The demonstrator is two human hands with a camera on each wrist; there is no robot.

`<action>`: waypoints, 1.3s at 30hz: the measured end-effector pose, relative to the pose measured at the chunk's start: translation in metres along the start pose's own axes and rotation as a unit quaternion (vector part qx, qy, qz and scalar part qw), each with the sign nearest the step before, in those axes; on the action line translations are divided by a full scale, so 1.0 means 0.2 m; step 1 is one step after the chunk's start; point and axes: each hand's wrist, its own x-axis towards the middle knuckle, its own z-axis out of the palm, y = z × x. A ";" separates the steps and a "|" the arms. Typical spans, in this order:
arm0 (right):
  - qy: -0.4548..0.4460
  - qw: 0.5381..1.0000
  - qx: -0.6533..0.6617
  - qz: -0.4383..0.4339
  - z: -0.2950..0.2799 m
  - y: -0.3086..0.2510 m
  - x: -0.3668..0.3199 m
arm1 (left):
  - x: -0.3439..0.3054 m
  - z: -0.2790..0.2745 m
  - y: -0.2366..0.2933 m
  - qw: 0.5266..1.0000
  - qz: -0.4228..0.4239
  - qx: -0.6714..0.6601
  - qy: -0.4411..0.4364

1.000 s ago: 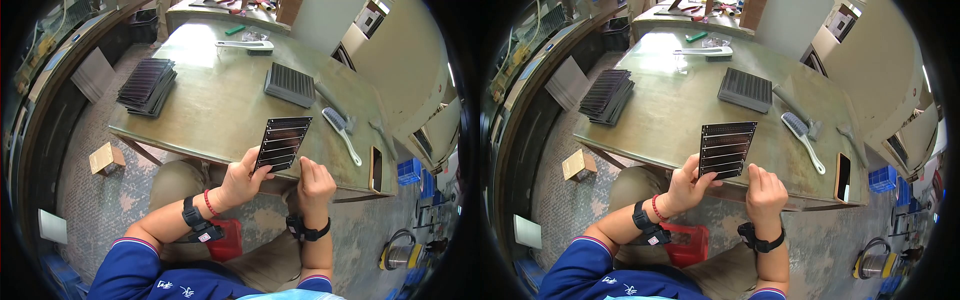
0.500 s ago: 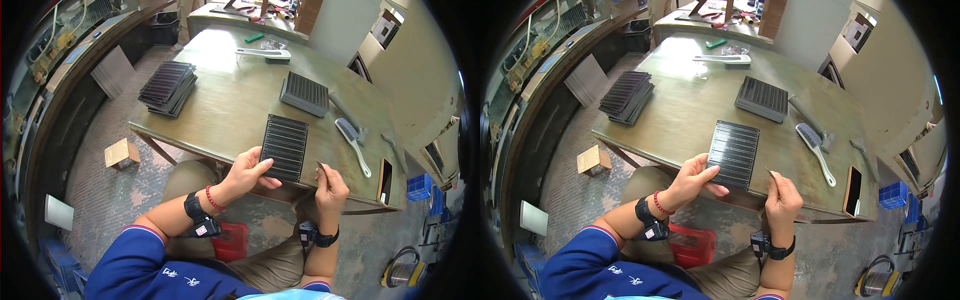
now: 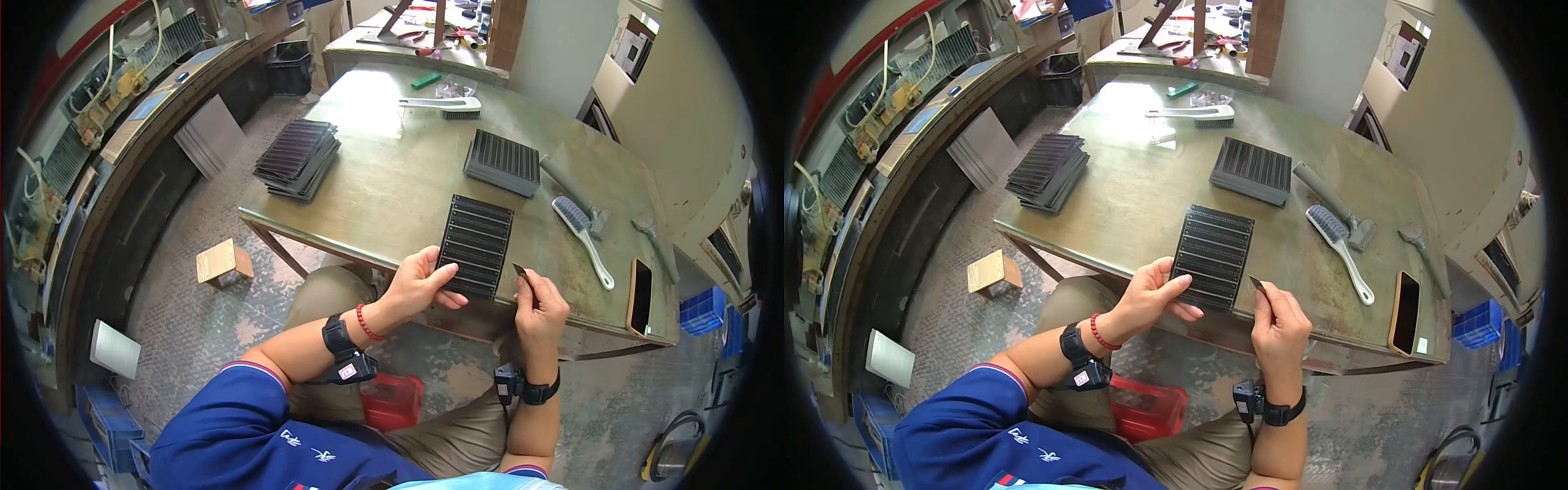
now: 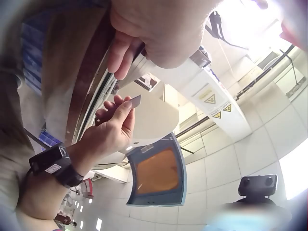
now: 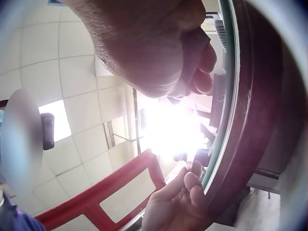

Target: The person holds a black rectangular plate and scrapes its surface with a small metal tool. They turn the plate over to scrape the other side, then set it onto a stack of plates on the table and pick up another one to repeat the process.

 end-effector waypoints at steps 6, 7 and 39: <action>-0.013 0.999 0.025 0.029 0.01 -0.02 0.00 | -0.02 0.02 -0.02 0.999 -0.008 0.024 -0.022; -0.016 0.998 0.035 0.042 0.01 -0.02 -0.01 | -0.02 0.02 -0.03 0.999 -0.009 0.024 -0.022; -0.057 0.936 -0.225 -0.263 0.14 -0.19 -0.07 | -0.06 0.03 -0.13 0.924 0.219 0.312 0.033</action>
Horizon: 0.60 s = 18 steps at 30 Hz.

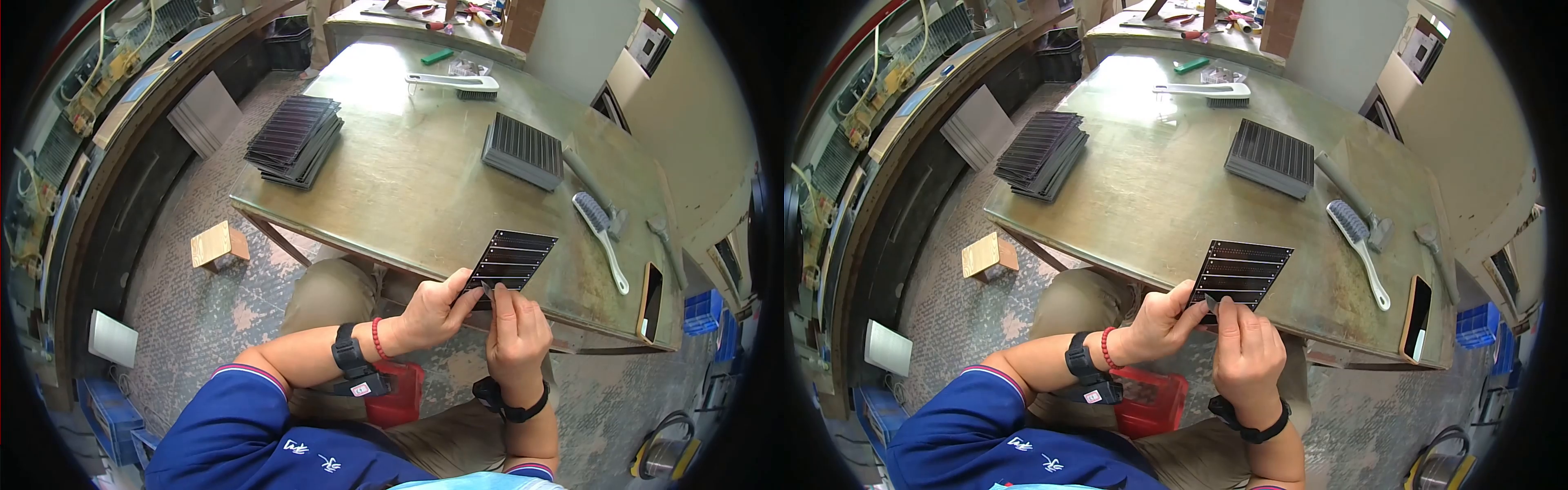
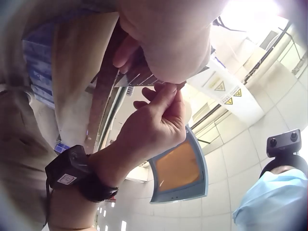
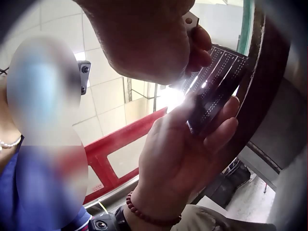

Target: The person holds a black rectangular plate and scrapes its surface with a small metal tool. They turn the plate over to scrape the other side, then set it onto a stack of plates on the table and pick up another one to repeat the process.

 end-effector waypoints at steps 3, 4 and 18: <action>-0.004 1.000 0.001 -0.002 0.00 -0.01 0.00 | 0.00 0.00 0.01 1.000 0.028 -0.006 0.010; -0.008 1.000 0.000 -0.002 0.00 -0.01 0.00 | 0.00 0.00 0.01 1.000 0.023 0.000 0.004; -0.013 1.000 -0.004 -0.002 0.01 0.00 -0.01 | 0.01 -0.01 0.03 0.996 0.065 0.057 0.001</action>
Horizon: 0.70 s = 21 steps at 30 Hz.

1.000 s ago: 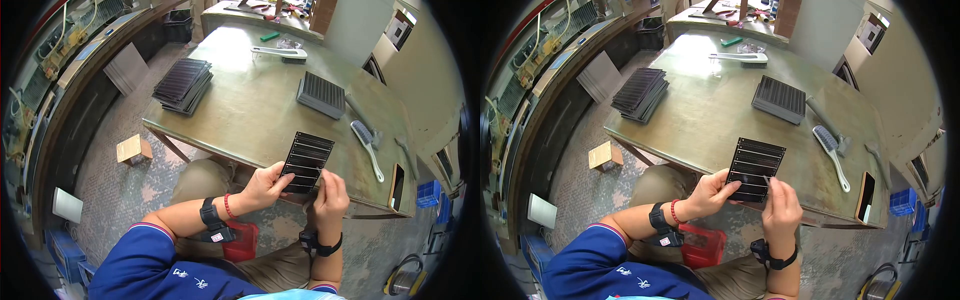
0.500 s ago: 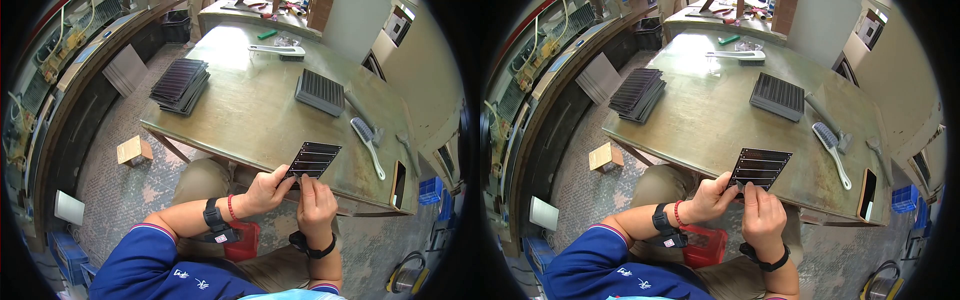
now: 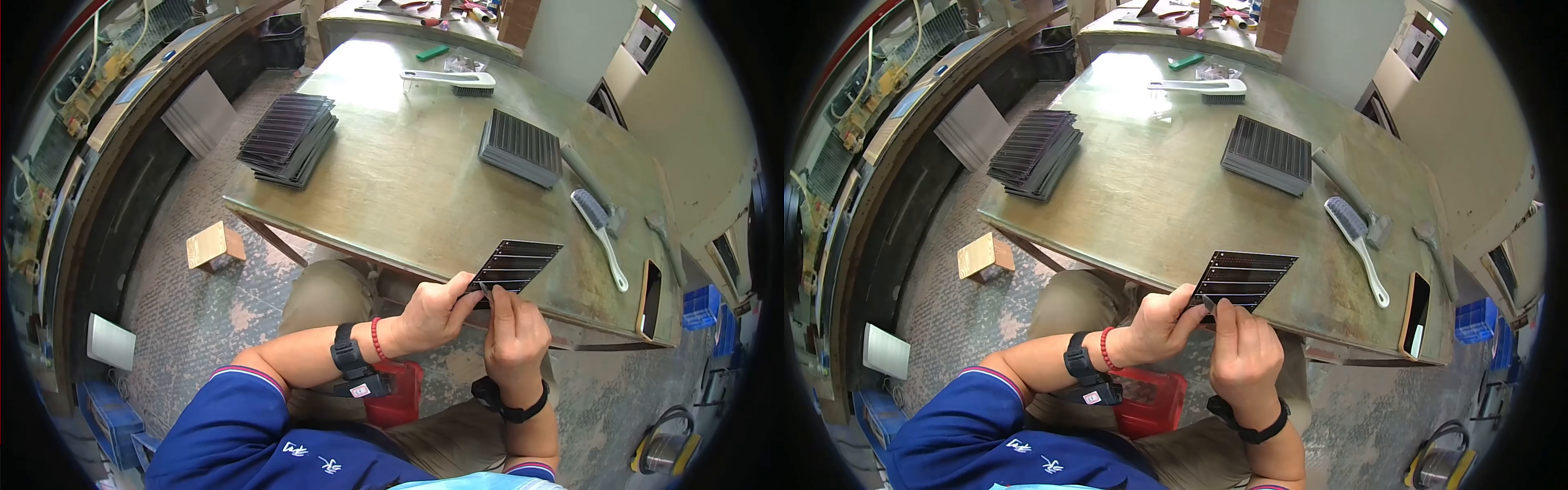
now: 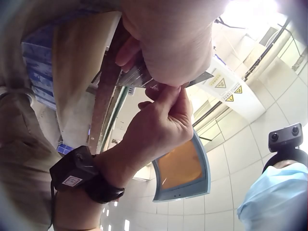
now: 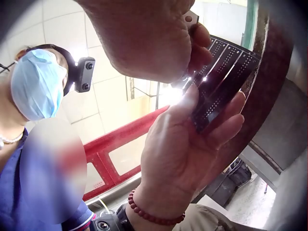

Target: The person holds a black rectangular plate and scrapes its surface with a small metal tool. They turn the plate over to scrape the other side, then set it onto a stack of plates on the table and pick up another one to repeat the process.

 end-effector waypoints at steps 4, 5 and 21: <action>-0.009 1.000 -0.001 0.002 0.00 0.01 0.00 | -0.01 0.01 -0.02 1.000 0.005 -0.004 0.004; -0.010 1.000 -0.003 0.004 0.00 0.01 0.00 | -0.01 0.01 -0.02 1.000 0.005 -0.003 0.006; -0.012 0.999 0.008 0.042 -0.03 0.04 -0.02 | -0.01 0.03 -0.04 0.999 0.012 -0.028 0.013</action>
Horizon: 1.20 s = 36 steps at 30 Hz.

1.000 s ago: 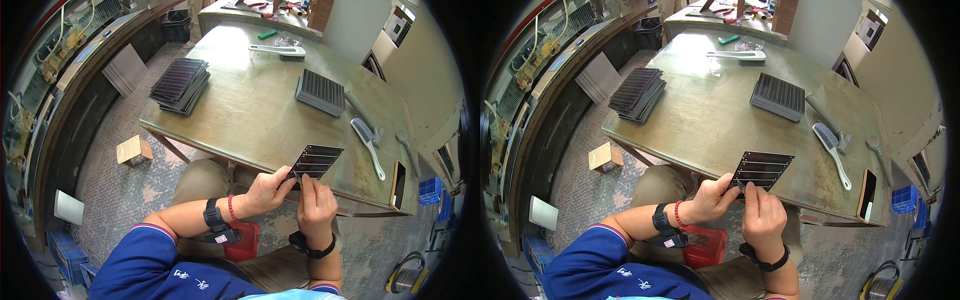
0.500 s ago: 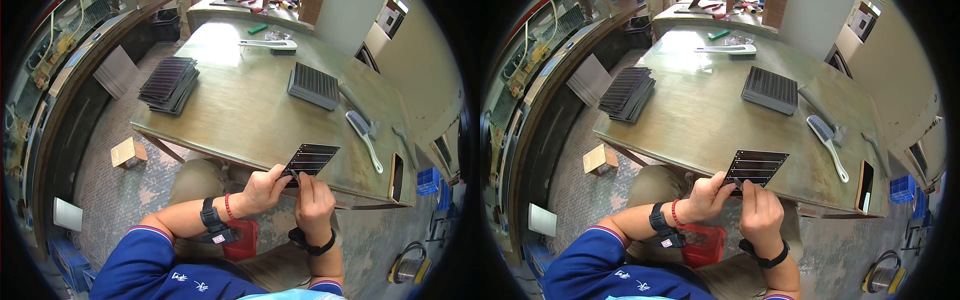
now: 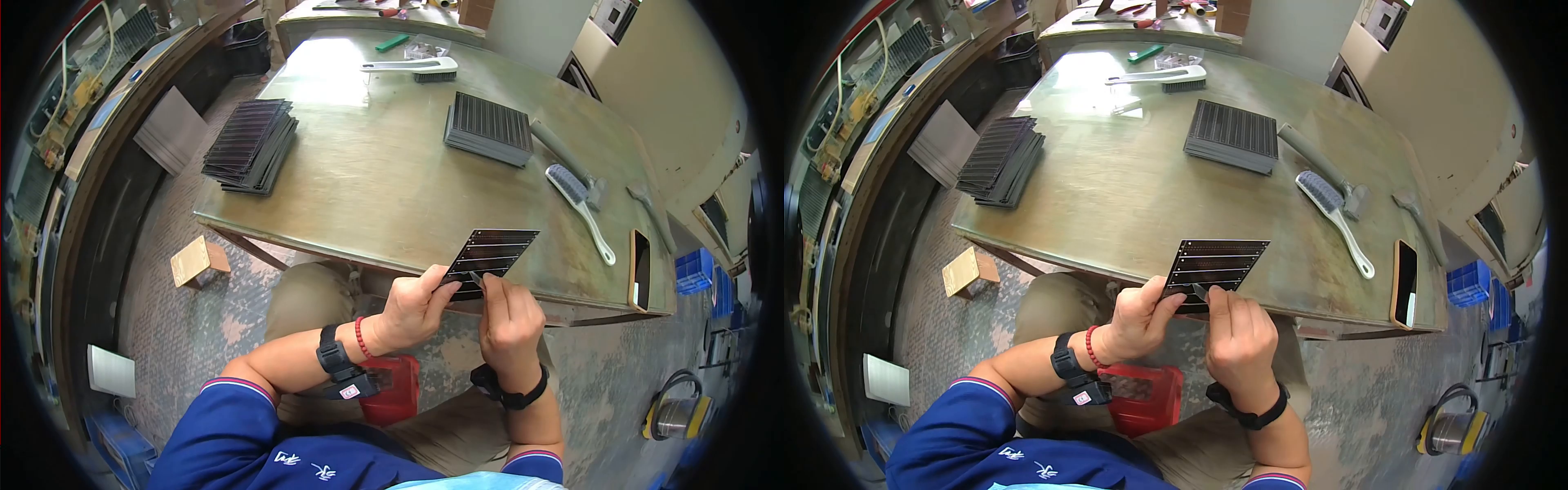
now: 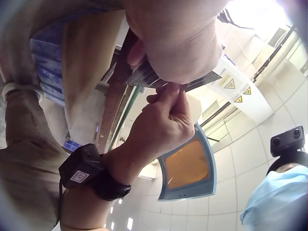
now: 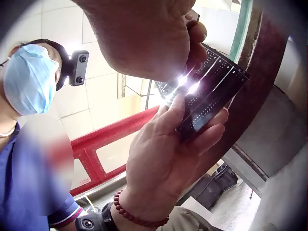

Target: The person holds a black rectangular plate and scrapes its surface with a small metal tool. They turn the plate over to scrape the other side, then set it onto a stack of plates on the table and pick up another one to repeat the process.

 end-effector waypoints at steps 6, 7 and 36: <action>-0.007 1.000 0.002 0.018 -0.02 0.01 -0.01 | 0.00 0.01 0.00 1.000 0.006 0.011 0.002; -0.008 1.000 0.002 0.017 -0.02 0.02 -0.01 | -0.01 0.01 -0.01 1.000 0.006 0.008 -0.003; -0.002 0.999 -0.030 0.018 -0.02 0.10 -0.07 | 0.00 0.01 0.02 1.000 0.001 0.019 -0.013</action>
